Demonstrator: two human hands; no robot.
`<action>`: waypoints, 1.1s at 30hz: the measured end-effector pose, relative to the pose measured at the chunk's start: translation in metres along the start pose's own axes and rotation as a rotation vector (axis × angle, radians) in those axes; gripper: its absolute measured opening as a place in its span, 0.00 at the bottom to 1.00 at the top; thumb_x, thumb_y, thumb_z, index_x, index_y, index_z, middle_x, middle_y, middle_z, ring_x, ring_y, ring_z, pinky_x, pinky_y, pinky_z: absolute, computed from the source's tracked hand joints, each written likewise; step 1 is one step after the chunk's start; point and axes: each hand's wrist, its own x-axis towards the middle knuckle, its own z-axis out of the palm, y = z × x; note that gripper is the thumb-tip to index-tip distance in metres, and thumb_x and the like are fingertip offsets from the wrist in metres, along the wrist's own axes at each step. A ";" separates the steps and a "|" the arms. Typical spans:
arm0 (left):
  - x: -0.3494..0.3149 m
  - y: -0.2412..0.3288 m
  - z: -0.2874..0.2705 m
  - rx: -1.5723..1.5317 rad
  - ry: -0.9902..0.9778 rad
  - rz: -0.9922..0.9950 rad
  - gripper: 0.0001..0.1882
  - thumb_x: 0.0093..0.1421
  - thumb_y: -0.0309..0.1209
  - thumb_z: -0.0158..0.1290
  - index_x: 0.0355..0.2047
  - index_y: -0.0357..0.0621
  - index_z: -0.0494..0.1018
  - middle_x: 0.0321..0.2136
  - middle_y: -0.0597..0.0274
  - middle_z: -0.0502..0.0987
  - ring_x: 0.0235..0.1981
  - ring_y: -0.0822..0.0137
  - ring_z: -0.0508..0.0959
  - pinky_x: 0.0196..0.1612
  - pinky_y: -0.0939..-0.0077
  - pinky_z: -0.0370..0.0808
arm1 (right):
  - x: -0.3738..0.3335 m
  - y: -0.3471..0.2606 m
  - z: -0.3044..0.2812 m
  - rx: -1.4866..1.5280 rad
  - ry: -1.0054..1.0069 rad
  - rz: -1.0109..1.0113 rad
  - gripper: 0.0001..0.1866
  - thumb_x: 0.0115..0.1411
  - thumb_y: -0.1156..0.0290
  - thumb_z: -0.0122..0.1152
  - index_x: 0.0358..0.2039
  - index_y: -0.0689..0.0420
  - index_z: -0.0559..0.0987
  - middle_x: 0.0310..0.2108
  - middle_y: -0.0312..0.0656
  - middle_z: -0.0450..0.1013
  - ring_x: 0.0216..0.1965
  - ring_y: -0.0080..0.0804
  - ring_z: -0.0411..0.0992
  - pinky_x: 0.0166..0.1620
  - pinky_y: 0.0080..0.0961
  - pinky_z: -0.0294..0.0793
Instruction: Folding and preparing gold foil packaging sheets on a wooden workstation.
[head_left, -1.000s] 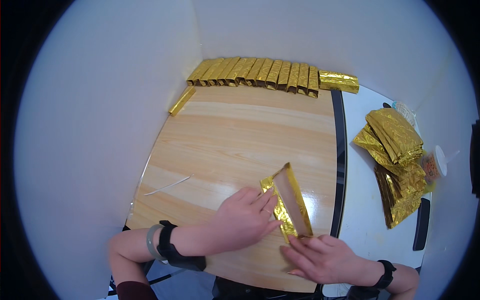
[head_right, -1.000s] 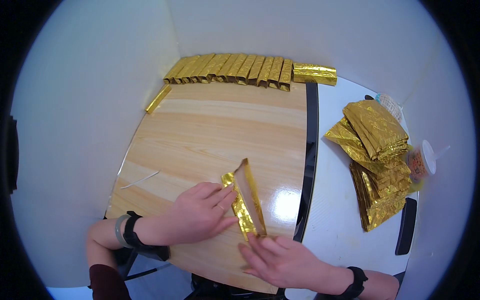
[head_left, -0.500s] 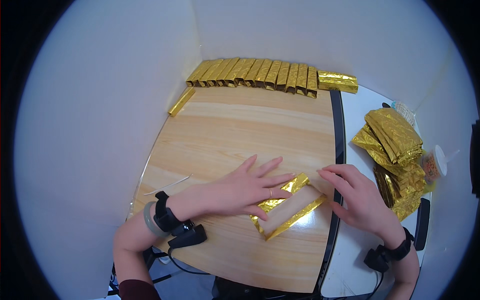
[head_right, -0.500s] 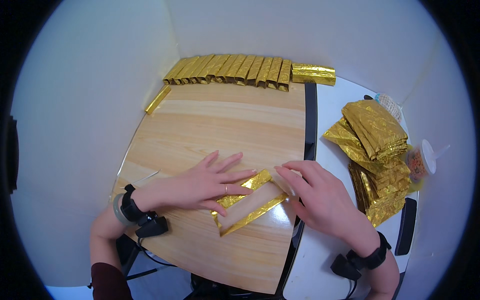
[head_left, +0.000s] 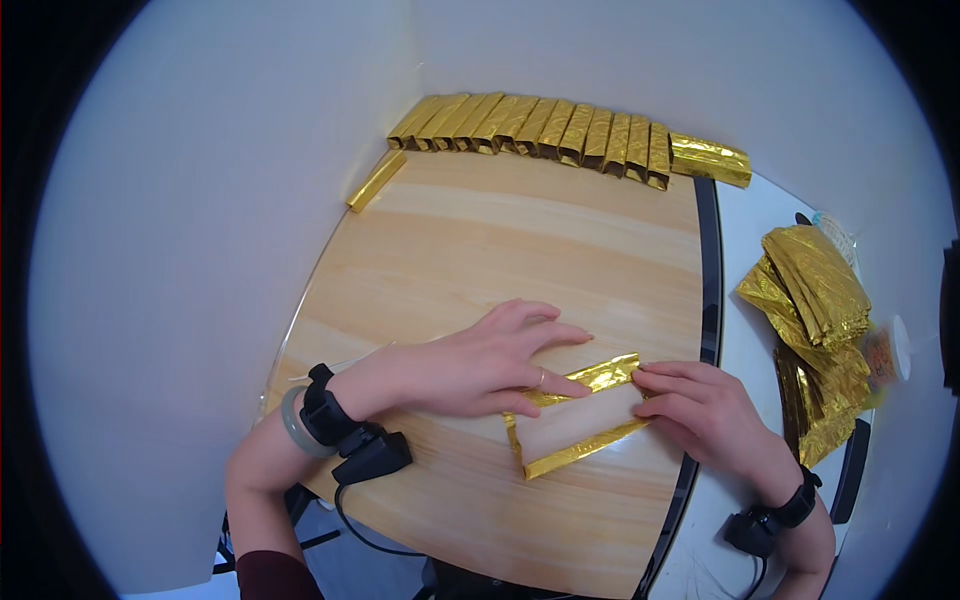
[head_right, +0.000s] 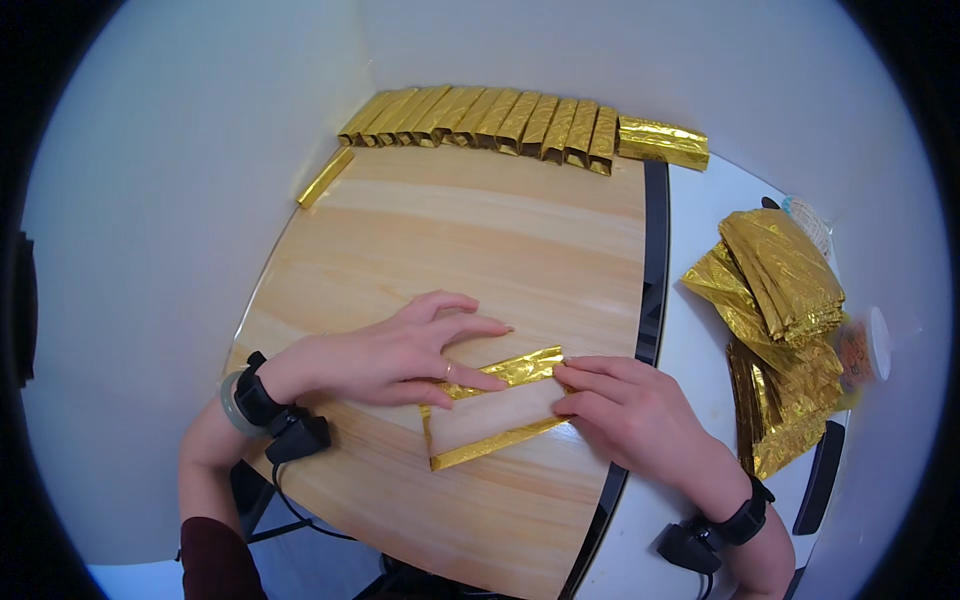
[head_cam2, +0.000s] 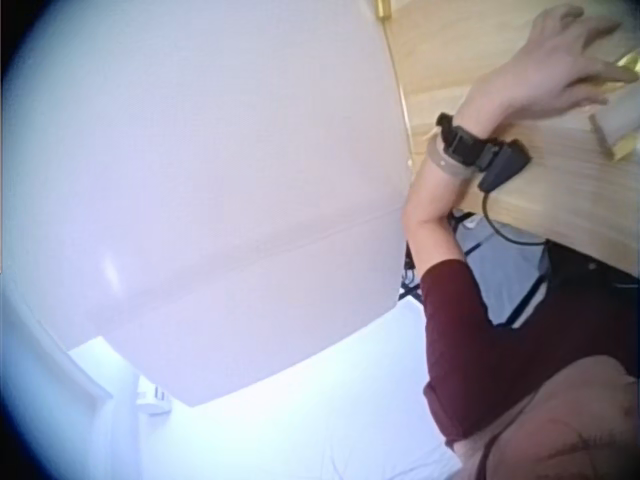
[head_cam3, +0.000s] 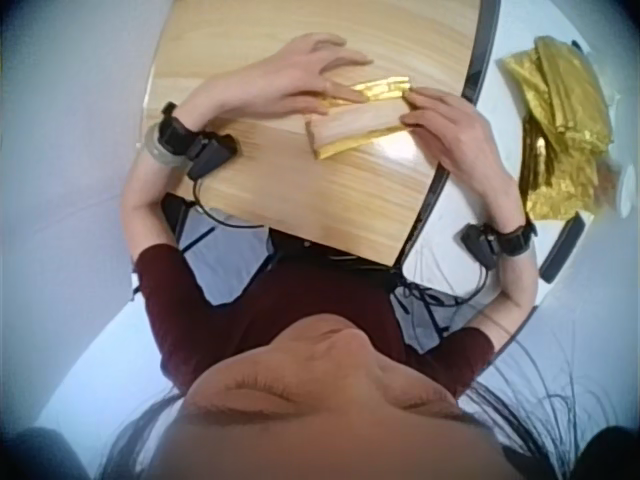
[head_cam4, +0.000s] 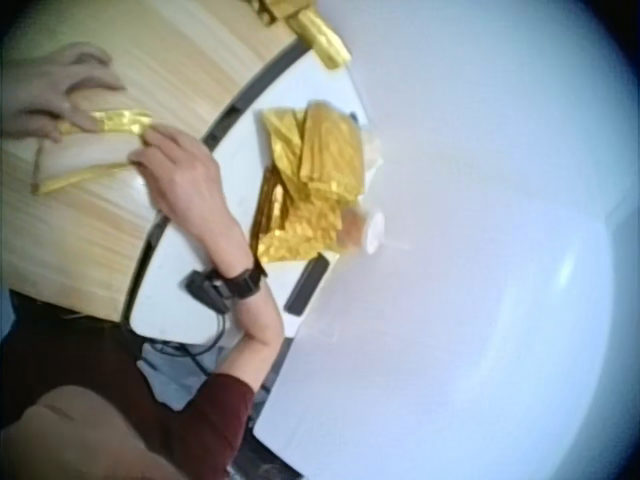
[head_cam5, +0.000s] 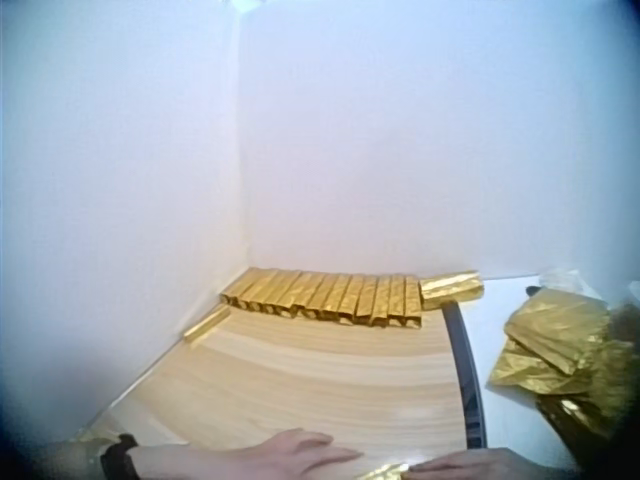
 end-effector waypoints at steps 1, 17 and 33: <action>-0.001 0.000 0.001 -0.004 0.003 -0.007 0.23 0.60 0.41 0.52 0.57 0.63 0.71 0.63 0.52 0.58 0.60 0.43 0.56 0.64 0.49 0.53 | 0.000 0.000 0.001 0.005 -0.005 -0.004 0.12 0.46 0.77 0.67 0.34 0.55 0.79 0.38 0.38 0.78 0.42 0.36 0.76 0.43 0.30 0.77; -0.030 0.032 0.017 -0.288 0.211 -0.256 0.09 0.53 0.25 0.59 0.31 0.46 0.69 0.32 0.63 0.71 0.33 0.60 0.74 0.34 0.72 0.72 | -0.002 0.006 -0.005 0.118 -0.069 0.136 0.09 0.53 0.70 0.66 0.35 0.56 0.78 0.43 0.36 0.78 0.47 0.38 0.74 0.53 0.40 0.71; -0.028 0.060 0.023 -0.298 0.351 -0.479 0.06 0.53 0.24 0.60 0.32 0.42 0.75 0.27 0.60 0.75 0.33 0.59 0.75 0.33 0.70 0.73 | 0.008 -0.007 0.001 0.094 0.019 0.195 0.05 0.54 0.73 0.63 0.31 0.59 0.77 0.36 0.42 0.75 0.39 0.39 0.72 0.42 0.31 0.75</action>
